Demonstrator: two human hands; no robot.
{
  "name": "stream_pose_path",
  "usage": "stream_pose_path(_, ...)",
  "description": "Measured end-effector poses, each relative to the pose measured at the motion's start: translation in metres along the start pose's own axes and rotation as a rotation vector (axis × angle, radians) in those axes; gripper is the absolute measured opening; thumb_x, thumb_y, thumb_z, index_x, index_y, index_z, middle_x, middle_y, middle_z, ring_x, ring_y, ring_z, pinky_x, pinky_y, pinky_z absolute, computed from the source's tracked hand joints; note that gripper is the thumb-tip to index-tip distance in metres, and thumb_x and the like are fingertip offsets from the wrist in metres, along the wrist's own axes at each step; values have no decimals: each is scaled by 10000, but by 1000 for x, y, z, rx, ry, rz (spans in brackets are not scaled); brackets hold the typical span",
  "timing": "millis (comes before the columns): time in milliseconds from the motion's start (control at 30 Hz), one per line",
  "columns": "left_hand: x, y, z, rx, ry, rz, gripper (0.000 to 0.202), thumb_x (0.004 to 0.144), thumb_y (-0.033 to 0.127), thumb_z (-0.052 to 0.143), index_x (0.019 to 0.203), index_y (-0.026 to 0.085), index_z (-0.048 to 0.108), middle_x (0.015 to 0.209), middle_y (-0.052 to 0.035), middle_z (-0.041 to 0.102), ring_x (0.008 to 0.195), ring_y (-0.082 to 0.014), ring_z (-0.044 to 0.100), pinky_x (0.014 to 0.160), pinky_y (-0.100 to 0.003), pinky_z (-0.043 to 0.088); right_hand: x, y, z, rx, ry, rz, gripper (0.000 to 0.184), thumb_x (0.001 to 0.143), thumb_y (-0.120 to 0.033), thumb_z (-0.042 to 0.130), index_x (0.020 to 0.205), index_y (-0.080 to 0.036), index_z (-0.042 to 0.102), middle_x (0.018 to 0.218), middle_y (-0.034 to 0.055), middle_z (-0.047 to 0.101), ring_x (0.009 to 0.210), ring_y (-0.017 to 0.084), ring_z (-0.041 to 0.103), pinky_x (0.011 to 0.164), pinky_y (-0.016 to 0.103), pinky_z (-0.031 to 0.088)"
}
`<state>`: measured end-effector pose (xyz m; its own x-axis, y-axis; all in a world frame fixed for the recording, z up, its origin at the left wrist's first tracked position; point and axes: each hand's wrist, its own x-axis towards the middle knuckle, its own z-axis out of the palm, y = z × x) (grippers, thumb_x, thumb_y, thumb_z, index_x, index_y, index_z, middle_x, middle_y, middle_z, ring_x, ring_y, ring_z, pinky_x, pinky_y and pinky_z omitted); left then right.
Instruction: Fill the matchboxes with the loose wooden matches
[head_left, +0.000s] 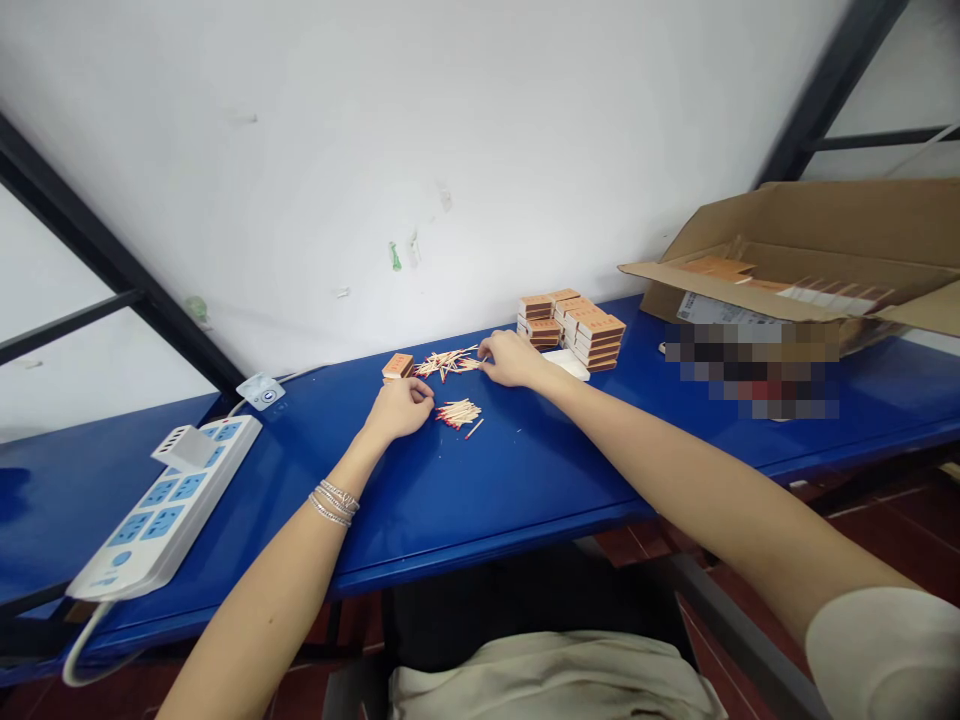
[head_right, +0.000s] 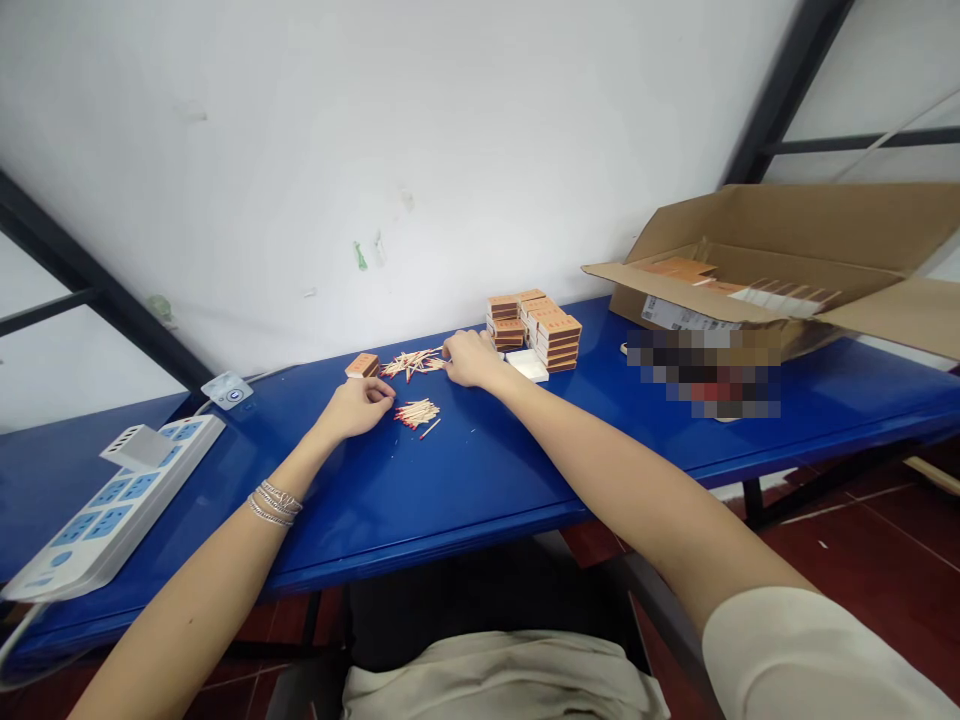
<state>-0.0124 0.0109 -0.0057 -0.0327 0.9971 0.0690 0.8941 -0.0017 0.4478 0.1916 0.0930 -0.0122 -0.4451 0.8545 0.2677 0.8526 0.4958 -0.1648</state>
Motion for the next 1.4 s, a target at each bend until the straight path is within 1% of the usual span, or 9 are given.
stream_pose_path(67,0,0,0,1,-3,-3,174,708,198,608,855,198,700,757,-12,724,732,-160,663,722,-237,505,2,4,6,-21,5,3,344,870,-367,558,1105,-158,697,1152,157,655,1065,307,577,904,406,383)
stream_pose_path(133,0,0,0,0,0,-4,174,704,201,606,850,200,701,748,-12,722,723,-162,660,711,-240,506,4,3,12,-42,3,-2,384,895,-412,522,1124,-154,691,1182,175,624,1091,327,551,909,425,373)
stream_pose_path(233,0,-1,1,-8,11,9,164,703,204,602,834,197,700,736,-16,719,709,-169,658,709,-255,509,5,-3,17,-64,4,2,363,922,-364,476,1091,-132,699,1194,198,601,1099,331,530,903,430,362)
stream_pose_path(400,1,-1,1,-10,14,15,140,703,204,605,808,200,697,724,-18,719,679,-169,659,698,-259,511,7,-9,18,-89,26,-9,298,914,-251,457,978,-104,708,1107,200,632,1048,308,533,895,413,344)
stream_pose_path(700,1,-1,1,-18,10,12,144,700,197,607,808,195,702,733,-20,719,693,-171,659,726,-263,512,8,-6,18,-92,-35,61,302,867,-205,488,1071,-75,669,1163,234,607,1082,329,542,901,417,367)
stream_pose_path(933,1,-1,0,-16,16,17,133,697,192,612,794,201,702,729,-17,720,699,-171,660,726,-261,516,10,1,9,4,-5,135,306,898,-249,476,1049,-100,695,1168,211,642,1076,308,586,891,402,390)
stream_pose_path(1067,0,0,0,-23,18,9,133,700,194,610,799,200,698,736,-16,720,704,-171,659,716,-258,513,10,3,5,137,6,151,262,876,-203,499,990,-133,724,1077,170,706,1037,278,628,884,361,407)
stream_pose_path(1233,1,0,0,-21,27,19,128,705,187,605,800,197,691,726,-15,719,681,-167,658,716,-262,513,8,4,-1,367,14,170,222,868,-187,525,940,-124,725,941,133,738,854,211,660,752,275,434)
stream_pose_path(1400,1,0,0,-25,53,26,116,716,205,616,803,199,693,734,-22,717,697,-168,665,723,-264,516,4,-1,-4,533,-6,144,209,857,-231,548,837,-106,715,784,84,709,662,142,573,623,246,389)
